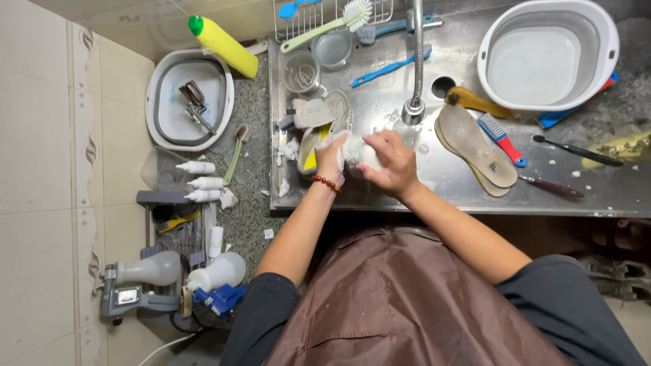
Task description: Cleaning the sole of a sneaker with foam, a brush, and a scraper tool at a sink.
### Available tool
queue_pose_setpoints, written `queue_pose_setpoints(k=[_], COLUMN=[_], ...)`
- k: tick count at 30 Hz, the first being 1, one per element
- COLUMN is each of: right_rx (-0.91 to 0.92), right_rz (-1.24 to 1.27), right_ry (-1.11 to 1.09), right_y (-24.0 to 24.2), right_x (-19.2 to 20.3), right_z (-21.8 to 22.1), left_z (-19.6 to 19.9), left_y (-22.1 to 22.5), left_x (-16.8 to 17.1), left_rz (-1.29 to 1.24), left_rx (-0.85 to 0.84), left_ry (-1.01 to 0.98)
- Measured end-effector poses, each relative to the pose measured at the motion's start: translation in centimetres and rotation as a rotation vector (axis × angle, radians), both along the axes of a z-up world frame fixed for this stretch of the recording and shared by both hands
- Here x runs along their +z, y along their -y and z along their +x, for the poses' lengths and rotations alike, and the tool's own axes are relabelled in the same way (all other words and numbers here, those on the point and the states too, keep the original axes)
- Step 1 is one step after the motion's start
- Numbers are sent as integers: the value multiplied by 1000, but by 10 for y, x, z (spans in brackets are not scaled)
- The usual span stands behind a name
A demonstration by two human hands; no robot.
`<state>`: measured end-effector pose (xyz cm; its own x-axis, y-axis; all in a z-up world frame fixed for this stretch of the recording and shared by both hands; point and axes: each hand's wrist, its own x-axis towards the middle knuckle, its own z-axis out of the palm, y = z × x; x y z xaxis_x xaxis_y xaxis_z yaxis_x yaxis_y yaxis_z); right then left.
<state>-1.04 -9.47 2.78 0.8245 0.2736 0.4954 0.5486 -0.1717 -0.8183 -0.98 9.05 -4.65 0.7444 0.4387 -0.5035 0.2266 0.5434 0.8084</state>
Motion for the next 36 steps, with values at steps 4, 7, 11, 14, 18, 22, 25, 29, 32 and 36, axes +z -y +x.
queue_pose_setpoints(k=[4,7,11,14,18,22,25,29,32,36], right_rx=[-65,-75,-44,-66,-22,-80,-47,44,30,70], right_rz=[-86,-101,-38,-36,1,-36,-55,-69,-225,-410], right_ry=[-29,91,135,117,112,-116,-227,-114,-105,172], right_y=[10,6,13,7,5,29,41,73,86,97], right_x=[-13,8,-11,12,18,-20,15,24,48,83], right_z=[13,16,16,20,12,7,12,17,20,8], left_z=[9,8,12,10,5,11,8,9,14,9], left_y=[-11,-9,-12,-11,-11,-10,15,51,74,93], left_x=[-13,-15,-4,-11,7,-10,11,47,50,25], left_rz=[47,118,173,176,295,418,631,792,808,855], left_rx=[-71,-153,-217,-240,-319,-358,-406,-478,-488,-475], left_ry=[0,34,55,83,83,74,121,95,123,189])
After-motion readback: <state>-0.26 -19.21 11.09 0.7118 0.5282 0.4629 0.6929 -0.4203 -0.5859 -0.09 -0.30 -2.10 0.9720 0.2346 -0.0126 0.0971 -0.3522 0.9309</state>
